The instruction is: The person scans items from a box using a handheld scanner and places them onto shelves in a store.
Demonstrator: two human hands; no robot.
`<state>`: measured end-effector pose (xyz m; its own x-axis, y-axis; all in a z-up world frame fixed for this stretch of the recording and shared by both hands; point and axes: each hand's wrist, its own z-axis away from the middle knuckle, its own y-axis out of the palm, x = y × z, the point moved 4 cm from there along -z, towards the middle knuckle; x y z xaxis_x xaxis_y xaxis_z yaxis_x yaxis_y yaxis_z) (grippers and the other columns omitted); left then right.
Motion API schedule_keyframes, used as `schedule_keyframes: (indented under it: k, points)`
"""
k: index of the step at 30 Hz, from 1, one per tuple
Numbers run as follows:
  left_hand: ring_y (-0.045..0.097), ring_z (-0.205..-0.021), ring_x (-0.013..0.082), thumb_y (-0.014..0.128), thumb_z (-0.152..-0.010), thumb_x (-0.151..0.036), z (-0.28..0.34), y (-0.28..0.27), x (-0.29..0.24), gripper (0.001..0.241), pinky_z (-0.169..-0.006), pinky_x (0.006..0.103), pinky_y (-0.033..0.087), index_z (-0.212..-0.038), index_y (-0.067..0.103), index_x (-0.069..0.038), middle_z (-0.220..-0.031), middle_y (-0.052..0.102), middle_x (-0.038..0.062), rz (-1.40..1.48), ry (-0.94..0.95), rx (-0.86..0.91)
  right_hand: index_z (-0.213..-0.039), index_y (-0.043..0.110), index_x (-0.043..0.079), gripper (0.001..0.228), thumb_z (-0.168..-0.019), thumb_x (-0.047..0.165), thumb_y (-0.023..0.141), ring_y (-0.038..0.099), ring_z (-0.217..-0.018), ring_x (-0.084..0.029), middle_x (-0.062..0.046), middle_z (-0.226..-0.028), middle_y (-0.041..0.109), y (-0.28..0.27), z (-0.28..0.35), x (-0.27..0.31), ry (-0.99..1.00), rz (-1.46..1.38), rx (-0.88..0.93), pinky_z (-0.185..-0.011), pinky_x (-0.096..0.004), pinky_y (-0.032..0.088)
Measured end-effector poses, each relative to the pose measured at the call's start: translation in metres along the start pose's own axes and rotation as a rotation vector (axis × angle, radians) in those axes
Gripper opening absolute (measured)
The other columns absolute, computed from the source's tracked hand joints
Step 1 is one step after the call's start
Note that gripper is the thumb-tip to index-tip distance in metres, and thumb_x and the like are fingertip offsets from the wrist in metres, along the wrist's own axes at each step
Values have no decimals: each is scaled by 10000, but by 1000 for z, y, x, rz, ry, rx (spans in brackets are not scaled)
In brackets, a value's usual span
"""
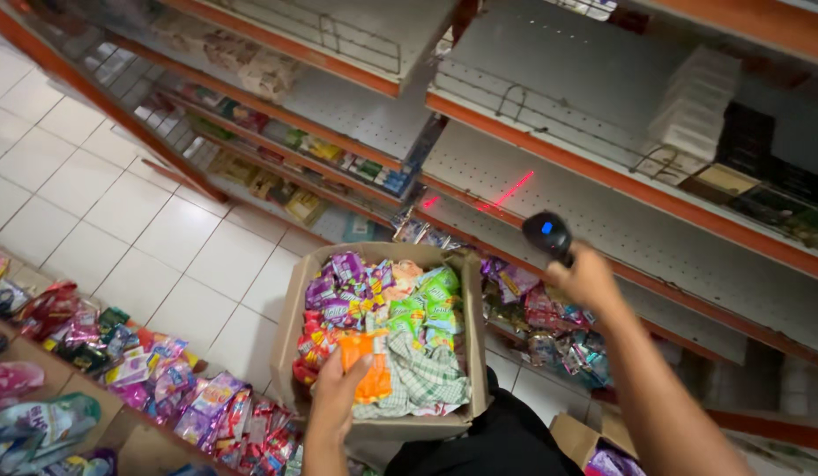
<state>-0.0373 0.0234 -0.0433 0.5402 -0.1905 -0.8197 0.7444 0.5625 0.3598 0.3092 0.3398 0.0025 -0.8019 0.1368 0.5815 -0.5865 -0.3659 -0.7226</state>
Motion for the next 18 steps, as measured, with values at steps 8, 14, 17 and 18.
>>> schedule_keyframes:
  k: [8, 14, 17, 18]
  points:
    - [620, -1216, 215, 640, -834, 88, 12, 47, 26, 614, -1049, 386, 484, -1416, 473, -21, -1311, 645, 91, 299, 153, -25, -1245, 704, 79, 384, -882, 203, 701, 642, -1128, -426, -238, -1206, 695, -38, -147, -54, -450, 263, -465, -957, -523, 515]
    - [642, -1183, 217, 641, -911, 40, 27, 84, 3, 519, -1037, 374, 507, -1414, 509, 41, -1299, 666, 123, 303, 187, 11, -1328, 676, 130, 416, -940, 279, 684, 629, -1178, -430, -196, -1288, 689, -39, -171, -86, -223, 405, -354, -981, -563, 493]
    - [665, -1085, 225, 625, -900, 12, 40, 89, -7, 528, -853, 392, 557, -1413, 503, -5, -1255, 680, 117, 212, 84, -54, -1377, 646, 151, 515, -889, 293, 730, 619, -1192, -421, -183, -1320, 672, -40, -169, -82, -198, 412, -299, -986, -562, 479]
    - [677, -1038, 232, 616, -894, -2, 42, 90, -9, 530, -765, 407, 576, -1411, 501, -25, -1232, 688, 115, 172, 28, -86, -1398, 635, 157, 559, -870, 298, 750, 616, -1197, -417, -180, -1330, 666, -40, -171, -77, -213, 409, -295, -992, -559, 472]
